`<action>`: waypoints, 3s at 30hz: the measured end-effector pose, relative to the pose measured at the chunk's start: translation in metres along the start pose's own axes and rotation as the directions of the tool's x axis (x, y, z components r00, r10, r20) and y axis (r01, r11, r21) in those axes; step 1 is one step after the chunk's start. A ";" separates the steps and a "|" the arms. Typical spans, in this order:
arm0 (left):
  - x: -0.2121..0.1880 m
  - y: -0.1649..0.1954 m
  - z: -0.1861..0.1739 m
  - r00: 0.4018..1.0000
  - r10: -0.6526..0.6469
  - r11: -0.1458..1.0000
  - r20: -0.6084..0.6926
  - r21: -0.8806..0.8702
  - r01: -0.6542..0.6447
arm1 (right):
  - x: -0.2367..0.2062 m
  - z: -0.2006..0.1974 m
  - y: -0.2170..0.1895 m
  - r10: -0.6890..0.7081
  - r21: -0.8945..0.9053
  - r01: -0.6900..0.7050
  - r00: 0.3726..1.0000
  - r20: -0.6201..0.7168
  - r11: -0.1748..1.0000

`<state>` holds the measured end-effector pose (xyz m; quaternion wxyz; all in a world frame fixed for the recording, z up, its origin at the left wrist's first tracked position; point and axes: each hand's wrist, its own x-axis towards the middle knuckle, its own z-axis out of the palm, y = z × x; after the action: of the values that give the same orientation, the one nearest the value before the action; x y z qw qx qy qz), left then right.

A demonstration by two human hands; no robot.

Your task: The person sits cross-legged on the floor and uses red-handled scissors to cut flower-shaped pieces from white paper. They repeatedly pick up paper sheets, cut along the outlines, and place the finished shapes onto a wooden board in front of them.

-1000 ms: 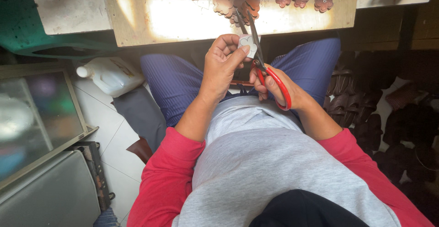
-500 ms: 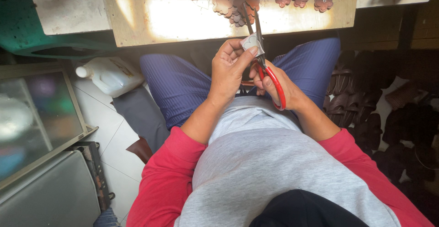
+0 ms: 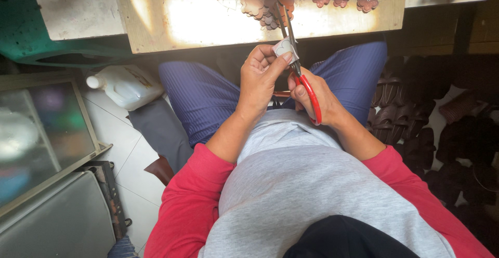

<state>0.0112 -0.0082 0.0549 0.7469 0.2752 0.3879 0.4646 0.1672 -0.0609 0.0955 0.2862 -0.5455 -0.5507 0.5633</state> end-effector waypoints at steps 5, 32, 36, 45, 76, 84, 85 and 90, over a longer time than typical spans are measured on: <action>0.002 -0.001 0.002 0.997 0.079 0.996 -0.006 -0.046 -0.079 | -0.002 -0.002 0.005 -0.012 -0.016 0.012 1.000 0.019 1.000; 0.002 0.015 -0.003 0.993 0.111 0.992 0.033 0.056 -0.113 | -0.002 -0.007 0.006 -0.034 0.175 0.010 0.990 0.136 0.985; 0.004 0.016 -0.006 0.990 0.134 0.989 0.040 0.056 -0.136 | -0.002 -0.009 0.001 -0.031 0.156 0.007 0.989 0.148 0.988; 0.007 0.019 -0.012 0.992 0.120 0.987 0.043 0.103 -0.124 | -0.002 -0.011 0.003 -0.045 0.139 0.022 0.986 0.163 0.990; 0.006 0.006 -0.009 0.982 0.181 0.984 -0.050 0.017 -0.180 | -0.004 -0.007 0.005 0.046 0.109 -0.057 0.993 0.109 0.992; 0.006 0.011 -0.006 0.988 0.155 0.983 -0.003 0.096 -0.154 | -0.002 -0.009 0.003 -0.009 0.063 0.002 0.993 0.114 0.998; 0.006 0.012 -0.006 0.989 0.145 0.984 0.004 0.106 -0.145 | -0.002 -0.010 0.003 -0.016 0.075 0.007 0.992 0.125 0.997; 0.006 0.018 -0.007 0.993 0.121 0.981 0.019 0.149 -0.122 | -0.004 -0.011 0.004 0.005 0.072 -0.015 0.990 0.139 0.997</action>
<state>-0.0018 0.0052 0.0625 0.6962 0.3560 0.4007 0.4775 0.1797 -0.0622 0.0954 0.2638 -0.4969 -0.5457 0.6210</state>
